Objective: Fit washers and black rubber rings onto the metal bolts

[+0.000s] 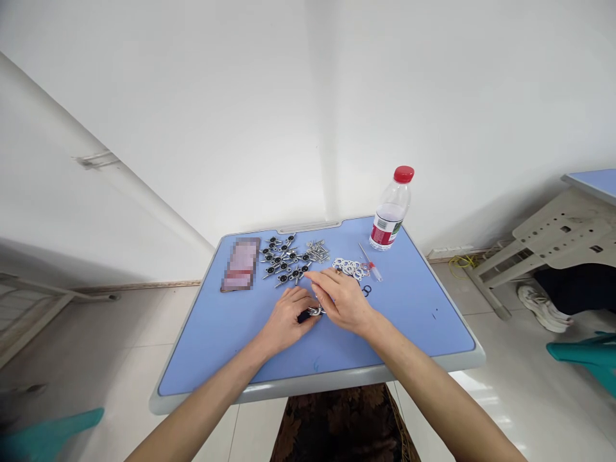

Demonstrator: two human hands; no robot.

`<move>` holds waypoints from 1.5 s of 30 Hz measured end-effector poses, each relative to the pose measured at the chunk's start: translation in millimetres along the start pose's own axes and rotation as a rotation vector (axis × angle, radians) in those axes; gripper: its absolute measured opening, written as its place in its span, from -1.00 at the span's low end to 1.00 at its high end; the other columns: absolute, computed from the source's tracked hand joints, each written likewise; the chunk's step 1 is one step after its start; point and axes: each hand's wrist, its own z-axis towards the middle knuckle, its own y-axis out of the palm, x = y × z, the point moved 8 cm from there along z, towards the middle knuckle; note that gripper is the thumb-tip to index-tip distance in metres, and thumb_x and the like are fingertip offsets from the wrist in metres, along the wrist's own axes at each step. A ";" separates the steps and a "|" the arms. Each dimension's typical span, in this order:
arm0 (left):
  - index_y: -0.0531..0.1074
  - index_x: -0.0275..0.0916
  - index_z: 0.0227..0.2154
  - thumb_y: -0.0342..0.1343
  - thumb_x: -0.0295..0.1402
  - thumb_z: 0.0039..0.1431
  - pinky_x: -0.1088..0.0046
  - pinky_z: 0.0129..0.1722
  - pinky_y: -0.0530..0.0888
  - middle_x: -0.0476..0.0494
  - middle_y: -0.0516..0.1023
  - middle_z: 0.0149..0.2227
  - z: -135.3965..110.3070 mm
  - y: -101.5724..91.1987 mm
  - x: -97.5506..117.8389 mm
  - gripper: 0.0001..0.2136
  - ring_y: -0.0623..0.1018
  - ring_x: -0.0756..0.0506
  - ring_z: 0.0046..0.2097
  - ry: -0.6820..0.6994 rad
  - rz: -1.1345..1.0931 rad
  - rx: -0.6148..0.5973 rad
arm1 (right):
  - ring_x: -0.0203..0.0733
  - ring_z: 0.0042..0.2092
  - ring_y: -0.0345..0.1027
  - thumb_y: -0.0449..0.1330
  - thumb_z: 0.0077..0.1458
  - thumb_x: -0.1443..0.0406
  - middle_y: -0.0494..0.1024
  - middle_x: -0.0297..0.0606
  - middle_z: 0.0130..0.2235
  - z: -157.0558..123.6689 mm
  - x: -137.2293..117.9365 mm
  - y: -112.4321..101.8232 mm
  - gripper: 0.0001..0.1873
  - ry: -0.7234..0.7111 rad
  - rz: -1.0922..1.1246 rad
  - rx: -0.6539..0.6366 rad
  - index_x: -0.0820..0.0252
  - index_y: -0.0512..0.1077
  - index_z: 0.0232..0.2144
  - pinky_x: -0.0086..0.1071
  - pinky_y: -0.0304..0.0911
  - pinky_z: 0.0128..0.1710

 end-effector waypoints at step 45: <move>0.46 -0.20 -0.33 0.19 -0.47 0.08 0.29 -0.19 0.29 -0.04 0.53 -0.30 -0.3 0.2 -0.2 -0.91 0.44 -0.12 -0.21 -0.009 -0.003 0.001 | -0.24 -0.41 0.36 0.12 0.25 0.31 0.50 -0.28 -0.42 -2.2 12.3 -2.0 -0.87 0.080 -0.097 0.110 0.18 0.43 -0.17 -0.37 0.28 -0.37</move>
